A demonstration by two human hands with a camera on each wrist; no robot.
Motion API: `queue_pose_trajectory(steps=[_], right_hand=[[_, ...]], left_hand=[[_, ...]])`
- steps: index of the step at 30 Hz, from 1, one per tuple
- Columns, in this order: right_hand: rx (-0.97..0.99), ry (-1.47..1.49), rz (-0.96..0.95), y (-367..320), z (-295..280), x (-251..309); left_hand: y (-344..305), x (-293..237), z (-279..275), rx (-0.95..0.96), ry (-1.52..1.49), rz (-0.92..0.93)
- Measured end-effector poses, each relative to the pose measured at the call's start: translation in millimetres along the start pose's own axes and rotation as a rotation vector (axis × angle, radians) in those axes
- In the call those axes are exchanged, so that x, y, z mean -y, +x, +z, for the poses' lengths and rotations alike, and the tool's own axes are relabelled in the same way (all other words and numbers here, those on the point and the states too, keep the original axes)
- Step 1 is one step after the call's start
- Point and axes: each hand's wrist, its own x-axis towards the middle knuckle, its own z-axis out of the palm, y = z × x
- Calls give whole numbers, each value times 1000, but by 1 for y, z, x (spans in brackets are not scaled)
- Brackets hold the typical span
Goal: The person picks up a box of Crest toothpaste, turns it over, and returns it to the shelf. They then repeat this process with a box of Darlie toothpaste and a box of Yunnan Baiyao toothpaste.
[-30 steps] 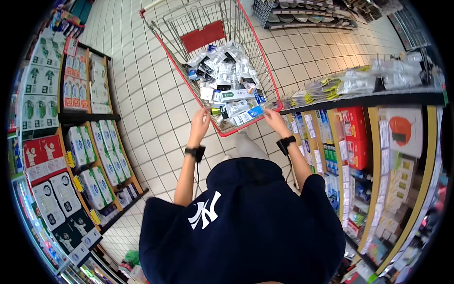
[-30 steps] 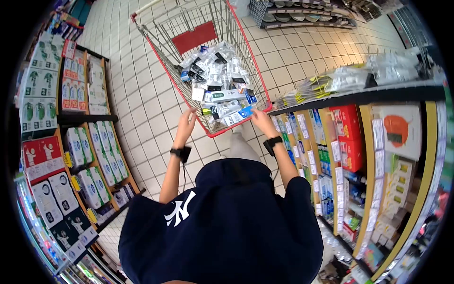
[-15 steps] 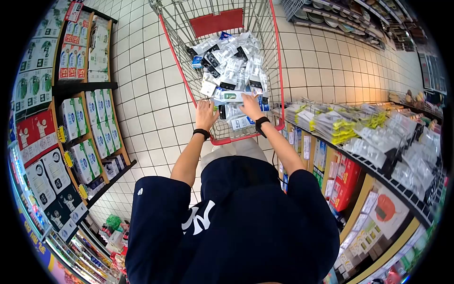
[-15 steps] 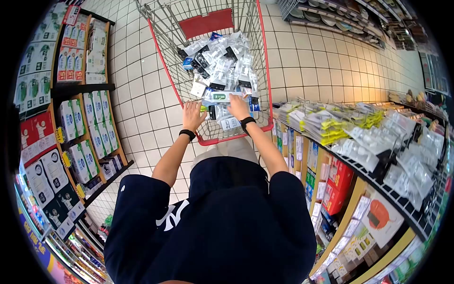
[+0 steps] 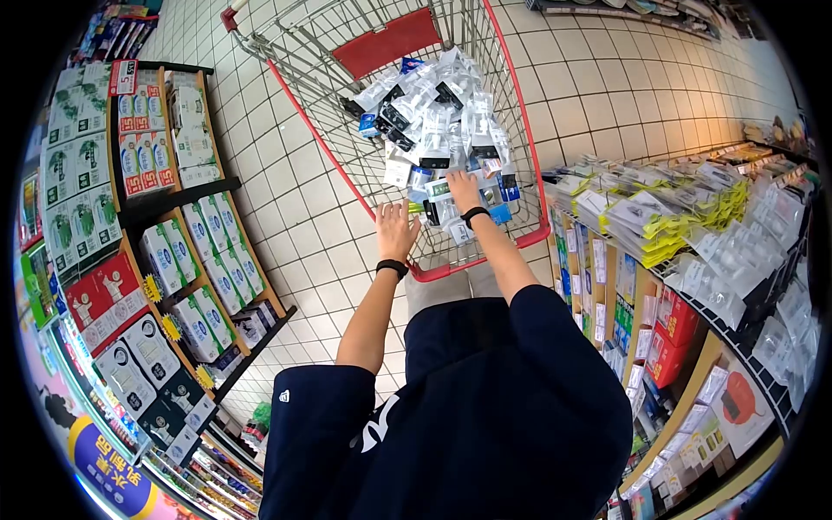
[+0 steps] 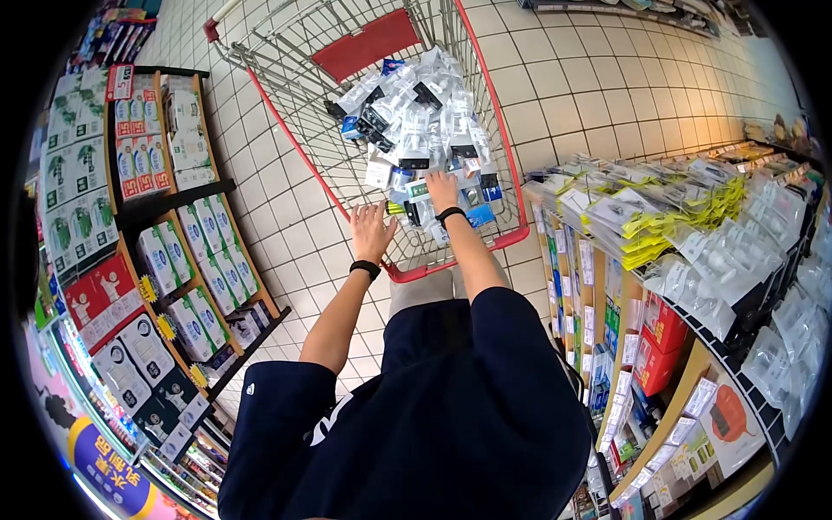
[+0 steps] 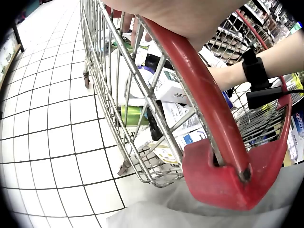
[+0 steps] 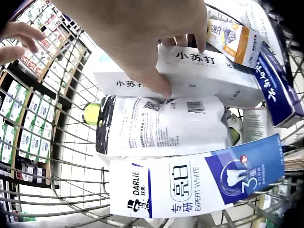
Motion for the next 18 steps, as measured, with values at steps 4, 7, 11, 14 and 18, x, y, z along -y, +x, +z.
queue_pose_trajectory(steps=[4,7,11,14,18], right_hand=[[59,86,-177,1,-26,-17],[84,188,-216,-10,-63,-18],[62,317,-287,-30,-98,6],[-35,290,-303,-44,-120,29],[-92,290,-185,-65,-145,44]], left_hand=[[-1,-1,-3,14,-8,2],[0,-1,-8,-44,-55,24],[-1,-1,-7,-127,-103,72],[-1,0,-3,-187,-117,108],[-4,1,-9,-134,-233,139]])
